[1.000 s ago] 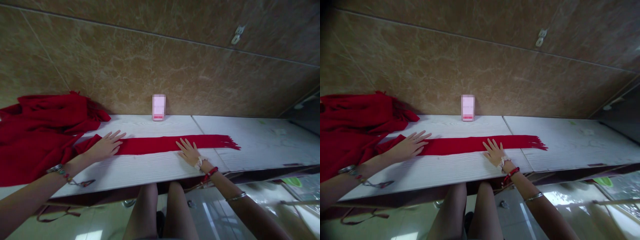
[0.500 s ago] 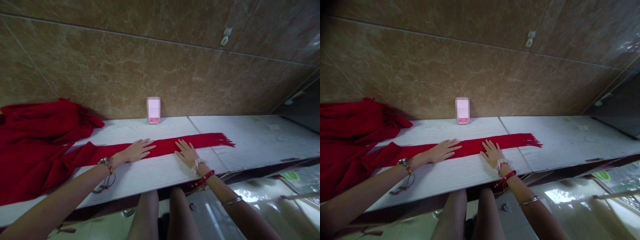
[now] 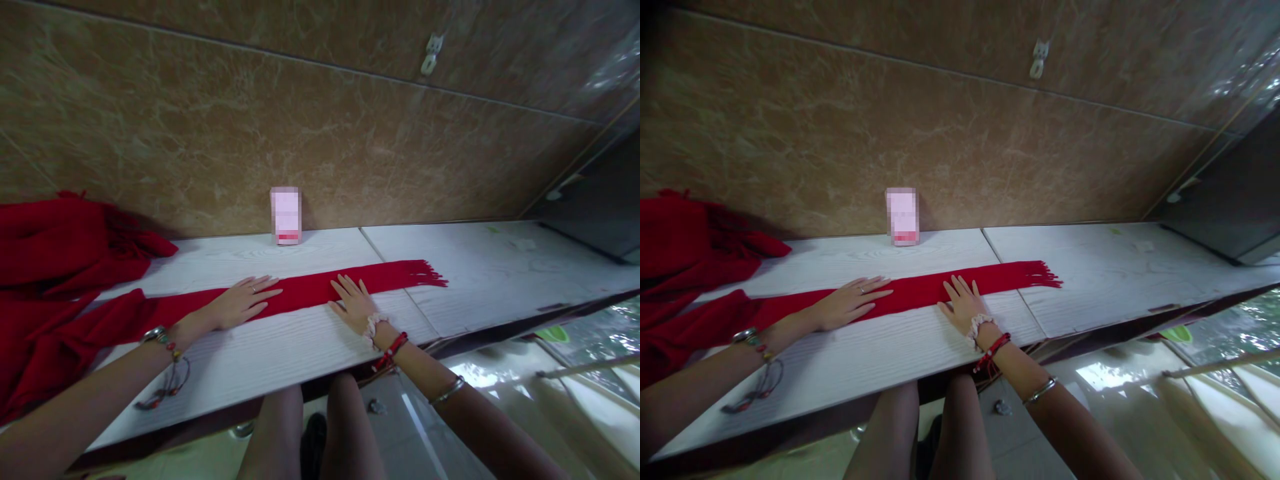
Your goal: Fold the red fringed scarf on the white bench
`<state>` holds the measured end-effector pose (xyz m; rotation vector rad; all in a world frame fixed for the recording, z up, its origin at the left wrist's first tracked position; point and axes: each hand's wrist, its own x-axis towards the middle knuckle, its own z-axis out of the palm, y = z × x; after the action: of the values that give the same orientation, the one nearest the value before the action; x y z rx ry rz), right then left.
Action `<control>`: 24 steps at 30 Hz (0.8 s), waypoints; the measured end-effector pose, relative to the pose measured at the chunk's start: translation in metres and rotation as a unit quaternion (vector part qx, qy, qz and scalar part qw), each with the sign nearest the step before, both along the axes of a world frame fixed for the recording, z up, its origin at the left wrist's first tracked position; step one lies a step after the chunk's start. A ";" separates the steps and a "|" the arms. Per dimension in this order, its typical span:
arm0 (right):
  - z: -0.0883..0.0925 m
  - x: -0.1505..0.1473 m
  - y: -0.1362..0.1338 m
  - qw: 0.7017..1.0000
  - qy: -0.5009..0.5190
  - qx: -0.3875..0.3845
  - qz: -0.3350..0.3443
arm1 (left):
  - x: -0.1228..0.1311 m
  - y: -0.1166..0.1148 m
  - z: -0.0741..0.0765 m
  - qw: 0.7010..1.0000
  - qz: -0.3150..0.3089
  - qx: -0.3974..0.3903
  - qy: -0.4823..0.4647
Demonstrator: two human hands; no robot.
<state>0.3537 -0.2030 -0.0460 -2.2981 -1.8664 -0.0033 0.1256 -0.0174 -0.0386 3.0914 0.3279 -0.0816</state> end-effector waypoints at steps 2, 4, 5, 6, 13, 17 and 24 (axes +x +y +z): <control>0.000 0.000 0.000 1.000 0.004 0.006 0.002 | 0.000 0.001 -0.001 1.000 -0.001 0.000 0.003; -0.001 0.000 -0.001 1.000 0.010 0.015 0.004 | -0.001 0.003 -0.002 1.000 -0.002 0.001 0.005; -0.002 0.000 -0.001 1.000 0.013 0.019 0.005 | -0.001 0.003 -0.002 1.000 -0.002 0.002 0.004; -0.003 0.001 -0.001 1.000 0.016 0.024 0.007 | -0.001 0.004 -0.003 1.000 -0.003 0.003 0.002; -0.007 0.002 -0.002 0.999 0.029 0.040 0.010 | -0.002 0.007 -0.005 0.999 -0.024 0.002 -0.027; -0.009 0.002 -0.003 0.999 0.022 0.039 0.013 | -0.004 0.005 -0.007 0.998 -0.032 0.003 -0.046; -0.016 -0.001 -0.008 0.998 -0.001 0.061 0.028 | -0.006 0.001 -0.004 0.998 -0.037 0.016 -0.052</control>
<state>0.3531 -0.2113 -0.0617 -2.1648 -1.8770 -0.1090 0.1195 -0.0166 -0.0431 3.1237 0.2121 0.0837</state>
